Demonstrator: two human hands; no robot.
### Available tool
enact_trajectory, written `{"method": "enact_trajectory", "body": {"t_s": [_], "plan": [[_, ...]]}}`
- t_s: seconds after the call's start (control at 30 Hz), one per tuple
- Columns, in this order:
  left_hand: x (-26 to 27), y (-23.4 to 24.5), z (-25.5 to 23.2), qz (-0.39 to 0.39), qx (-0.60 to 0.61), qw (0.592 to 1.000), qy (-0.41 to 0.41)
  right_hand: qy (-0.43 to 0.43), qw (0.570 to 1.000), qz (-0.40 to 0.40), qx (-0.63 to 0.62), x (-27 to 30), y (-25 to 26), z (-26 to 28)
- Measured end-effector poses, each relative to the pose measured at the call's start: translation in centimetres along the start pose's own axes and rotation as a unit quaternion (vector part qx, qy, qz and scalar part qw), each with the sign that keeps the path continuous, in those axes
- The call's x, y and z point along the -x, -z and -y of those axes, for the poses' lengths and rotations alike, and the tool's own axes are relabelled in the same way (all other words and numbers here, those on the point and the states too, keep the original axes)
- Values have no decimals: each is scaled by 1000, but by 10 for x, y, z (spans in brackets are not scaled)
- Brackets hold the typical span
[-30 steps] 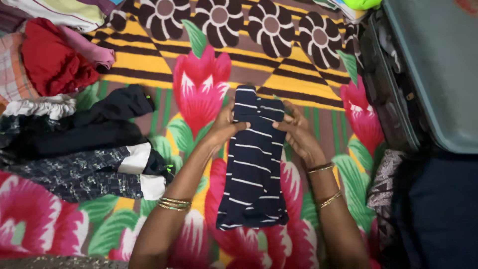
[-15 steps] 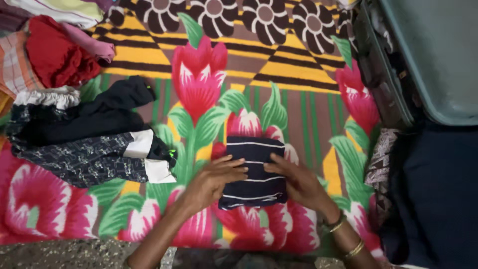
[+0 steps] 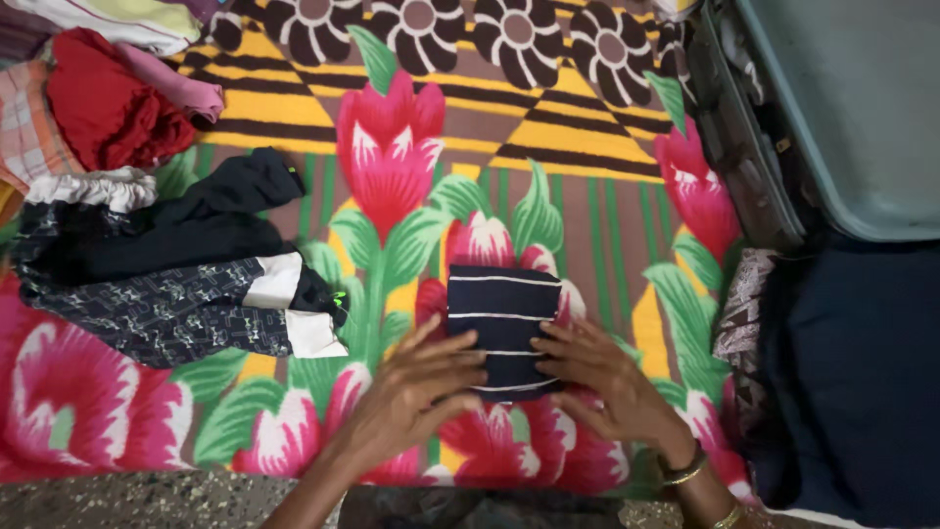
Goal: The person folds a dark blue and white striped shirt on a bed. They smooth the fabric, fold the sleeves inward, and then fold the shirt in half multiple times to create a compact bundle.
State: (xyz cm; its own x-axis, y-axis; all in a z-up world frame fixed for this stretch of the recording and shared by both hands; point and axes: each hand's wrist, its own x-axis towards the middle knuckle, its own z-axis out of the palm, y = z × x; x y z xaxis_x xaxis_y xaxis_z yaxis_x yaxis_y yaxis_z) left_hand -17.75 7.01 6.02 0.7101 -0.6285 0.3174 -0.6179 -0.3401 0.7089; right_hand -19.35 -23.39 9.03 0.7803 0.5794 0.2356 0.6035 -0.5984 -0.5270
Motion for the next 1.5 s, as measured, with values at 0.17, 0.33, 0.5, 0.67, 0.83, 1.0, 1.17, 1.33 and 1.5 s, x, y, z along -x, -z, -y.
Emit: {"method": "enact_trajectory", "body": {"t_s": [0.17, 0.33, 0.5, 0.67, 0.83, 1.0, 1.17, 1.33, 1.5], "plan": [[-65, 27, -18, -52, -84, 995, -26, -112, 985, -116, -63, -40, 23, 8], [-126, 0, 3, -84, -268, 958, 50, -51, 975, -122, 179, -99, -5, -31], [-70, -46, 28, -65, -253, 960, 102, -97, 975, -66, 190, -67, -62, -27], [-59, -60, 50, -50, -237, 963, 118, -78, 979, -78, 171, -60, -76, -45], [-57, -60, 59, -71, -256, 961, 74, -48, 992, -58, 104, -61, -65, -64], [-77, -20, 63, 45, -149, 963, 221, -233, 964, 8, -126, -68, -23, -73], [-83, -5, 61, 62, -84, 941, 321, -274, 917, 47, -285, -70, -17, -87], [-60, -17, 79, -58, 201, 953, 220, -235, 877, 49, -416, -60, -19, -85], [-62, -11, 56, -43, 355, 884, 301, -245, 885, 16, -395, -70, 3, -53]]}}
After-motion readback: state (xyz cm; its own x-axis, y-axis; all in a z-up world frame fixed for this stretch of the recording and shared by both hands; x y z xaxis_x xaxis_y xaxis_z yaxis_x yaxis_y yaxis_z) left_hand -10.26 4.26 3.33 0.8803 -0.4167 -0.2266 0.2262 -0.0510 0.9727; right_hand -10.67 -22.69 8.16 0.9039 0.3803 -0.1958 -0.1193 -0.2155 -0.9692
